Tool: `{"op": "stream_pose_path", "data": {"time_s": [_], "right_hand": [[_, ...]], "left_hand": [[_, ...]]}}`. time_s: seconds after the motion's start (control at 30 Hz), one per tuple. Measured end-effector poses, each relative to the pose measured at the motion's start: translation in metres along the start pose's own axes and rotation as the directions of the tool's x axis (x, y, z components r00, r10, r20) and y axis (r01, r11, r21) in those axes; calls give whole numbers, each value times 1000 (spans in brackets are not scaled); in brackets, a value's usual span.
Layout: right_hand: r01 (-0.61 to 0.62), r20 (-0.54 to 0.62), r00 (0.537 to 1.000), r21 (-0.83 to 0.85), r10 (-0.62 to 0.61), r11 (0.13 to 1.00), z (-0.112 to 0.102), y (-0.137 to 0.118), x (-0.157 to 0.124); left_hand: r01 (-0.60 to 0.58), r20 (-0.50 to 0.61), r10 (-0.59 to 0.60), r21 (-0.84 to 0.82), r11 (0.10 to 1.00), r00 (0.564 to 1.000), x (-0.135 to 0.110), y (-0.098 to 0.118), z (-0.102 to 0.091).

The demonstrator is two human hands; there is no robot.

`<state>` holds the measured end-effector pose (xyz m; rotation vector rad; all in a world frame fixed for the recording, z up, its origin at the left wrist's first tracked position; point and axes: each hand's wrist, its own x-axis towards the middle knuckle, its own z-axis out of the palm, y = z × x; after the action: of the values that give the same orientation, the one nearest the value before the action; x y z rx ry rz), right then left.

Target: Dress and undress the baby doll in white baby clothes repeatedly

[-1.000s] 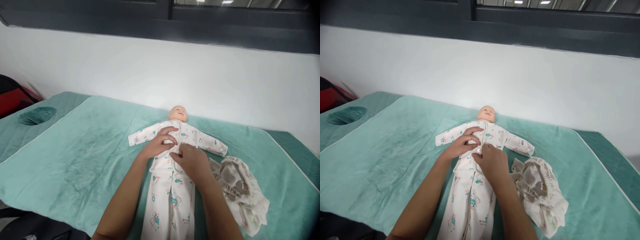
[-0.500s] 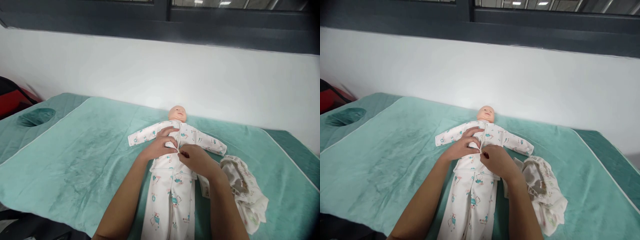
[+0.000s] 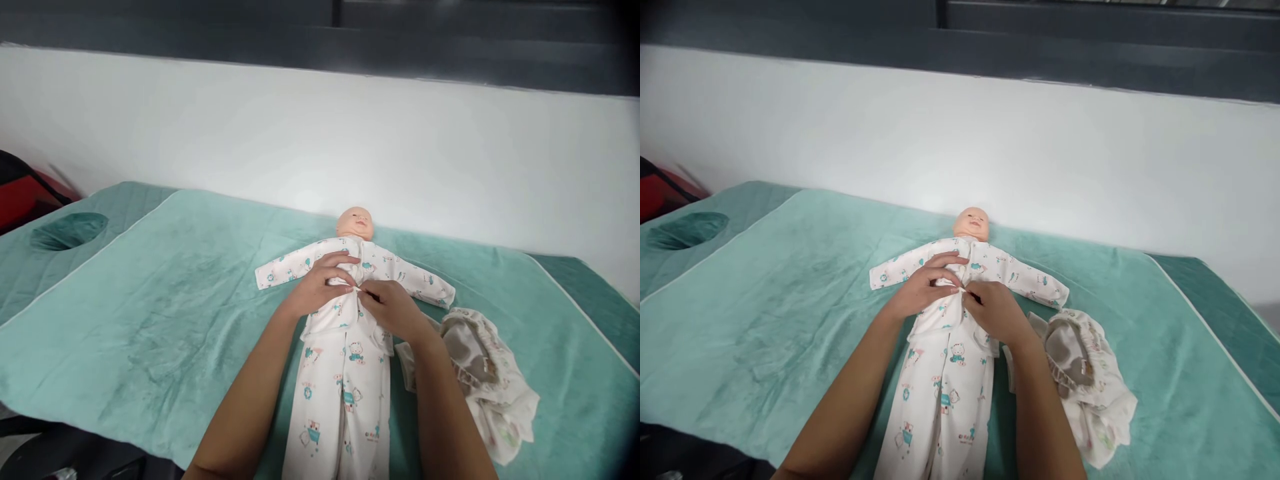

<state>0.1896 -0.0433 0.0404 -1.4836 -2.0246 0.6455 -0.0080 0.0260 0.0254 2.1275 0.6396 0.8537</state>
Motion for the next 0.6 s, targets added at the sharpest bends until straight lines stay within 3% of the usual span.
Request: {"op": "stream_pose_path", "data": {"time_s": [0.3,0.6], "right_hand": [[14,69,997,167,-26,986,-10,9,-1],[-13,22,1000,173,9,985,-4,12,-1]], "left_hand": [[2,-101,-6,-47,999,995,2,-1,7],[-37,-48,37,3,999,998,0,-4,4]]}}
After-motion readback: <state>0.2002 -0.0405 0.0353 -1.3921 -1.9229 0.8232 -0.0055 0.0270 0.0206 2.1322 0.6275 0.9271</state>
